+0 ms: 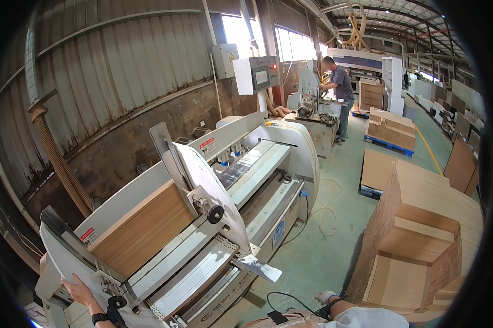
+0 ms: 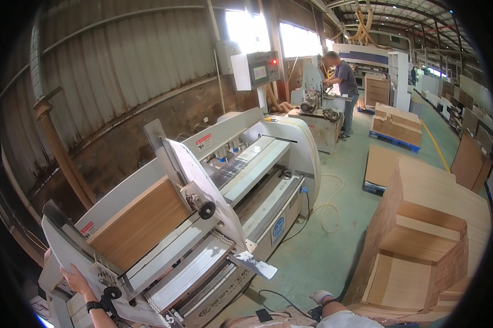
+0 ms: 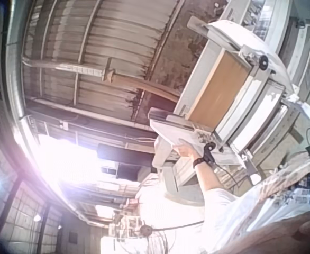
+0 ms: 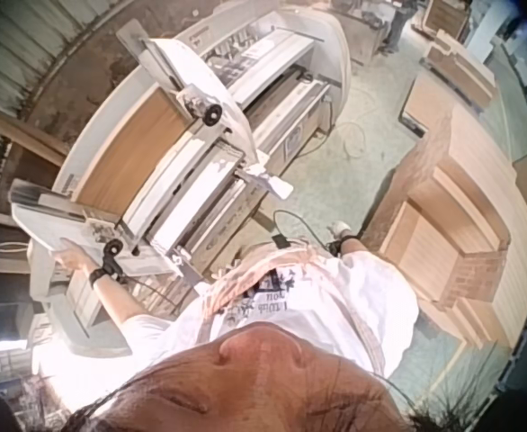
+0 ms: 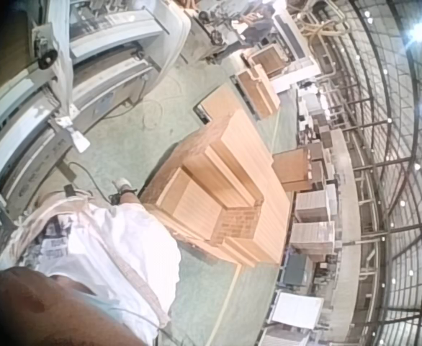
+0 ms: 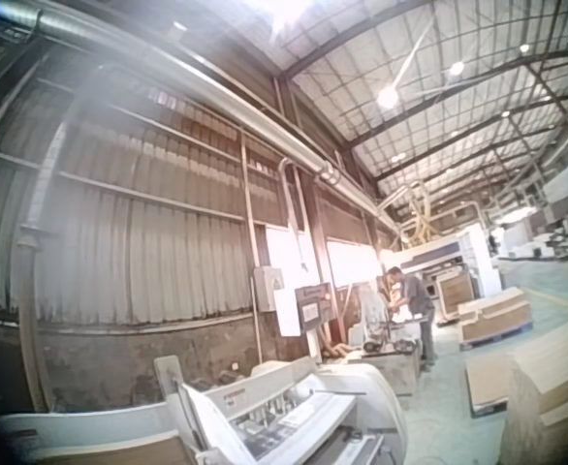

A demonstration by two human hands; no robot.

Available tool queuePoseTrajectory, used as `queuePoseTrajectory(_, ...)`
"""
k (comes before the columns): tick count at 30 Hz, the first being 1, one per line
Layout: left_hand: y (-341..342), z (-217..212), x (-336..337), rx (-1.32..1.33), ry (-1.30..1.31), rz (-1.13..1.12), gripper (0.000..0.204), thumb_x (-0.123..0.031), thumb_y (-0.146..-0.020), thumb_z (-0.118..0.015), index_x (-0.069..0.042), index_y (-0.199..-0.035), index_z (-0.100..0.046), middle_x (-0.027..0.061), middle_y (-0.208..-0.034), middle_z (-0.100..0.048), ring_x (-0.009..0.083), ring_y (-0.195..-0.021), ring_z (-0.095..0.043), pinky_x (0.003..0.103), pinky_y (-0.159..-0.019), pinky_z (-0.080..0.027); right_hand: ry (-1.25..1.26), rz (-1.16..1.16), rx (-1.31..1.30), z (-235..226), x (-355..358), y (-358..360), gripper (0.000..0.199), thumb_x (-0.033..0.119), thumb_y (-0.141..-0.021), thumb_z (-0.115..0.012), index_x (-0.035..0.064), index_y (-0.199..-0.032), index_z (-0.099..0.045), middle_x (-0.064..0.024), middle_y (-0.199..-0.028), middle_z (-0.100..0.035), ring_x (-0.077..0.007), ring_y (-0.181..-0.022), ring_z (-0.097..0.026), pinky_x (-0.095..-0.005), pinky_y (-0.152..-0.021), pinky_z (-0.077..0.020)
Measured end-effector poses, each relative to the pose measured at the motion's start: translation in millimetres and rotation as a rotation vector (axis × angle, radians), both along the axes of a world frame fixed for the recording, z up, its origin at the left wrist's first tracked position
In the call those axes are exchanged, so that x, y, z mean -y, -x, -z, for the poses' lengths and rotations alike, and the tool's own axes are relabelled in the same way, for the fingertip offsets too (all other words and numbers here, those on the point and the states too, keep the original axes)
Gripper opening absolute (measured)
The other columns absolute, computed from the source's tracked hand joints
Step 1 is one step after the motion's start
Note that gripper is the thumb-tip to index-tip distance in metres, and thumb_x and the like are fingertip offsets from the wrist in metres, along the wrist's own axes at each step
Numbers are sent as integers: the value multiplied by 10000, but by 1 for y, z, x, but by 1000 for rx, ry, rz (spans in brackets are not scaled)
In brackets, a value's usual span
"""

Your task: Operating an industrial machine to process wood panels and then stacking them onto pallets.

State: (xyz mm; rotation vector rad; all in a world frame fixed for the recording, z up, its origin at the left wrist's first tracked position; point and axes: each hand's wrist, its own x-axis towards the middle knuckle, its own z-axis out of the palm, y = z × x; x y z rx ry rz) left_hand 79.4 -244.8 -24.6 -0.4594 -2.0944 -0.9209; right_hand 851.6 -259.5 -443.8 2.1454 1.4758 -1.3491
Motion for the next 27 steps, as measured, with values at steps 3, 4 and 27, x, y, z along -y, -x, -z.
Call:
queuePoseTrajectory(3,-6,-4,-1,9,-2,3,502,-366,-836,-428,-27,-1202,-369,199,-1129,-486,367,-920,-526,403,-749,-433,-6,1,2,-6,-2,3,432,388,-795,-410,44,-1010,-557,-60,-963,-595,-188,-756,-589,-319,-700,-454)
queuePoseTrajectory(4,-7,-5,-1,13,-6,9,503,-367,-835,-428,-27,-1202,-370,198,-1130,-486,367,-920,-526,403,-749,-433,-2,0,-2,-9,-4,4,434,392,-791,-411,44,-1004,-560,-61,-954,-598,-189,-757,-589,-319,-699,-453)
queuePoseTrajectory(27,1,1,1,8,-1,1,513,-361,-833,-432,-14,-1203,-363,196,-1136,-481,365,-923,-524,397,-760,-432,75,82,-39,-2,-12,4,490,450,-784,-400,49,-1006,-572,-170,-1032,-556,-322,-989,-507,-387,-829,-389)
